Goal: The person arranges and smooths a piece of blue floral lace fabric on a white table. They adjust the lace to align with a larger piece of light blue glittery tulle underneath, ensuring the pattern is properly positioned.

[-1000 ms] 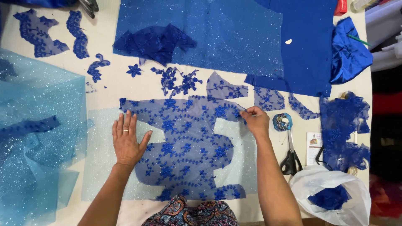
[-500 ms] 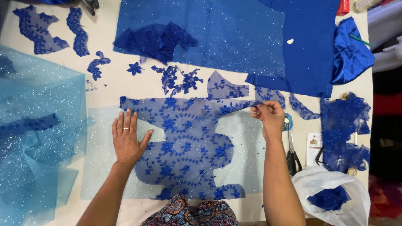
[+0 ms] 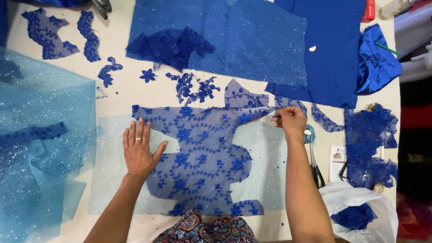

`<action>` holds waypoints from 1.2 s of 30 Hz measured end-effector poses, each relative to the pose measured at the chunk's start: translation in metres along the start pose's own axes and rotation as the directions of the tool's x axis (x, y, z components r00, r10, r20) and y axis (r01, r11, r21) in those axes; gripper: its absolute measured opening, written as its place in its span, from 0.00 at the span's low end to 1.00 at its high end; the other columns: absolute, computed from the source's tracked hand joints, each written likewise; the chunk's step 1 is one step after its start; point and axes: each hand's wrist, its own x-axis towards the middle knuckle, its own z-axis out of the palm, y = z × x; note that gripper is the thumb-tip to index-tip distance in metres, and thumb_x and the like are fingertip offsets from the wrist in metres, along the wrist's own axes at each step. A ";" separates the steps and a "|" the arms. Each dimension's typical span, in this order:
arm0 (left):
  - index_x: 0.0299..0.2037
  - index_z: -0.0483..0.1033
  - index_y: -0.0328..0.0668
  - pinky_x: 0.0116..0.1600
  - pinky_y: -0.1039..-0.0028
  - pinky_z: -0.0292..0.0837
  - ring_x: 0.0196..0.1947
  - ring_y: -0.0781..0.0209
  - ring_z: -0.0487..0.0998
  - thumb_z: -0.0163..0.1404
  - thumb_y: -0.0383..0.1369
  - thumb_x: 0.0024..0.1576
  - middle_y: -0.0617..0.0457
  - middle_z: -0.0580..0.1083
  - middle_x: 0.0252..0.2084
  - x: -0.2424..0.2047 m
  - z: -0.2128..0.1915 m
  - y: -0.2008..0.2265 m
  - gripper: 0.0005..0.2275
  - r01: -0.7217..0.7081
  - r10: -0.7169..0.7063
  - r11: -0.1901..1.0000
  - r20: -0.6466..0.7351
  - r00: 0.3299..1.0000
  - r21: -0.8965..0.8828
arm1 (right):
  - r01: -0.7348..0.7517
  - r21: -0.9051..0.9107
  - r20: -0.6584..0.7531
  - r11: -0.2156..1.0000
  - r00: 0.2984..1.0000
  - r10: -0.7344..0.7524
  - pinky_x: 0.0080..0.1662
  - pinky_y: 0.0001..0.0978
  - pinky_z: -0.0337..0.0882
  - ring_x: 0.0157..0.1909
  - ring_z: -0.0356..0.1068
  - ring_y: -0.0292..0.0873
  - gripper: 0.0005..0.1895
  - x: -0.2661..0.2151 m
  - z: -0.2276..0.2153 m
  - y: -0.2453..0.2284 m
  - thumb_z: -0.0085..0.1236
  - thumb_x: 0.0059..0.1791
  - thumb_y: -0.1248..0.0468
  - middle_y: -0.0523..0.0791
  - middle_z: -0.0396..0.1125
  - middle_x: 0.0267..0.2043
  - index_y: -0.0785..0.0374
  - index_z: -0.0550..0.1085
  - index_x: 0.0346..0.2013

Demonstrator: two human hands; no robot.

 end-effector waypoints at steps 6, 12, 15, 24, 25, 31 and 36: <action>0.71 0.56 0.51 0.79 0.61 0.28 0.77 0.54 0.41 0.33 0.67 0.56 0.55 0.48 0.77 0.001 0.000 0.000 0.39 -0.002 0.002 1.000 0.005 1.000 0.024 | -0.083 -0.232 0.008 0.969 0.996 0.088 0.22 0.29 0.77 0.22 0.74 0.42 0.09 0.008 0.004 0.016 0.59 0.40 0.71 0.52 0.72 0.27 0.65 0.73 0.34; 0.71 0.57 0.50 0.79 0.60 0.29 0.77 0.53 0.42 0.33 0.67 0.57 0.55 0.49 0.77 0.000 -0.004 0.002 0.39 -0.010 0.010 0.999 -0.004 1.000 0.031 | 0.138 -0.363 -0.037 0.921 0.986 -0.162 0.42 0.35 0.77 0.43 0.71 0.52 0.18 -0.042 0.007 -0.019 0.63 0.44 0.73 0.56 0.66 0.46 0.67 0.71 0.48; 0.71 0.57 0.50 0.79 0.61 0.29 0.77 0.54 0.42 0.33 0.67 0.56 0.55 0.49 0.78 0.001 -0.006 0.003 0.39 -0.006 0.006 0.999 0.004 1.000 0.050 | 0.298 -0.462 0.076 0.835 0.952 -0.298 0.44 0.41 0.74 0.45 0.70 0.56 0.12 -0.095 0.035 -0.020 0.61 0.48 0.73 0.55 0.67 0.43 0.66 0.74 0.45; 0.72 0.54 0.49 0.79 0.65 0.26 0.78 0.57 0.41 0.30 0.69 0.56 0.54 0.47 0.78 0.000 -0.006 0.000 0.41 0.030 -0.035 0.993 0.044 0.998 0.116 | 0.049 -0.620 0.225 0.783 0.967 0.118 0.35 0.35 0.75 0.33 0.77 0.47 0.17 -0.101 0.080 0.033 0.72 0.39 0.52 0.47 0.76 0.29 0.60 0.82 0.34; 0.72 0.54 0.50 0.79 0.65 0.25 0.78 0.58 0.40 0.30 0.69 0.56 0.54 0.47 0.78 0.002 -0.006 0.001 0.41 0.031 -0.037 0.992 0.045 0.998 0.122 | 0.039 -0.617 0.225 0.786 0.966 0.128 0.34 0.34 0.74 0.31 0.77 0.46 0.16 -0.097 0.082 0.035 0.71 0.38 0.54 0.46 0.75 0.27 0.60 0.82 0.34; 0.72 0.53 0.48 0.79 0.64 0.26 0.78 0.56 0.40 0.32 0.68 0.56 0.52 0.47 0.78 0.001 -0.010 0.003 0.41 0.026 -0.031 0.995 0.057 0.998 0.094 | 0.016 -0.595 0.228 0.804 0.962 0.150 0.30 0.31 0.73 0.25 0.75 0.42 0.10 -0.094 0.084 0.049 0.68 0.40 0.56 0.43 0.74 0.22 0.57 0.82 0.30; 0.72 0.52 0.46 0.79 0.64 0.25 0.78 0.56 0.39 0.32 0.68 0.56 0.51 0.45 0.78 0.002 -0.008 0.002 0.42 0.024 -0.029 0.996 0.055 0.998 0.085 | 0.003 -0.545 0.212 0.838 0.968 0.134 0.29 0.30 0.71 0.23 0.73 0.41 0.09 -0.089 0.077 0.054 0.67 0.40 0.57 0.44 0.73 0.22 0.59 0.81 0.29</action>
